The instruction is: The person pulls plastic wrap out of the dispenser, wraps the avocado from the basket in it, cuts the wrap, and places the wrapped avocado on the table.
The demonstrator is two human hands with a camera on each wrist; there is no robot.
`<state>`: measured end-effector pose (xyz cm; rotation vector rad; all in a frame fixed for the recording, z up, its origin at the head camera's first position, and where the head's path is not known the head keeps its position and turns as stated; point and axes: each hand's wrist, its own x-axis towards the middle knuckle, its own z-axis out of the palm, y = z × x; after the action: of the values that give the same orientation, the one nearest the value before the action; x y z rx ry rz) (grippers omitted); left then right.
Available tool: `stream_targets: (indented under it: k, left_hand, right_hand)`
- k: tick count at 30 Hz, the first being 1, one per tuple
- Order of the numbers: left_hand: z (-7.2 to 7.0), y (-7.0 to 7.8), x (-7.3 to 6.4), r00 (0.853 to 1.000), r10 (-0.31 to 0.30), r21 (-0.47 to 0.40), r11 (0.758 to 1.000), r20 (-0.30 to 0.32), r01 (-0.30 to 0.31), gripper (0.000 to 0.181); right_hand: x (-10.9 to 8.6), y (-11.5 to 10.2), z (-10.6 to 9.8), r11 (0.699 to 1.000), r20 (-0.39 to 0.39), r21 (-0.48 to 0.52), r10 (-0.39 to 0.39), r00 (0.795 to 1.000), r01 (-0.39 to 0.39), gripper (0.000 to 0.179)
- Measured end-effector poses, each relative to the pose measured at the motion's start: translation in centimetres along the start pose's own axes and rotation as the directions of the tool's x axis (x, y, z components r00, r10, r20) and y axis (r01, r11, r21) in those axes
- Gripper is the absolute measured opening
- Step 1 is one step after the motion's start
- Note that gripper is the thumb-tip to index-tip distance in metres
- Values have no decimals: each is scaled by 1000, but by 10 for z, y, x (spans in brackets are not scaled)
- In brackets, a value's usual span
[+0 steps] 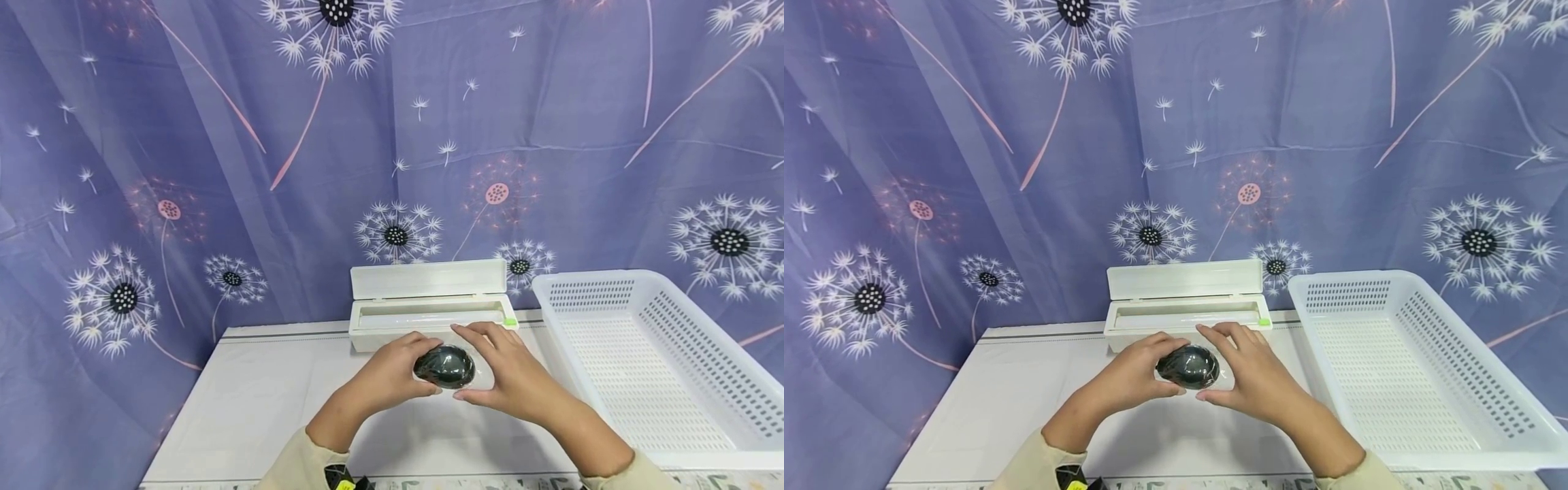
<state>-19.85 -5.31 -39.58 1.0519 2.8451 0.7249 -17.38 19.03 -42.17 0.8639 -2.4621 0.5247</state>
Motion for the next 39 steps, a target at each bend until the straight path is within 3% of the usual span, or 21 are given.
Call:
stream_targets:
  k: [8,17,22,31,39]
  left_hand:
    - [6,-5,2,997,-31,-52,998,71,35,70]
    - [14,-20,7,991,-37,-173,983,130,60,65]
    - [17,-26,9,987,-44,-219,973,157,78,65]
    - [26,-30,8,977,-92,-218,967,193,134,97]
    - [27,-32,5,976,-114,-139,980,186,141,102]
  right_hand:
    - [-3,-13,6,1000,34,24,-15,999,14,91]
    - [-3,-24,19,997,40,-50,-51,998,53,88]
    - [-2,-22,27,997,34,-45,-54,998,56,76]
    - [1,-14,35,997,71,15,-76,995,75,69]
    - [5,-11,37,997,116,39,-64,991,60,69]
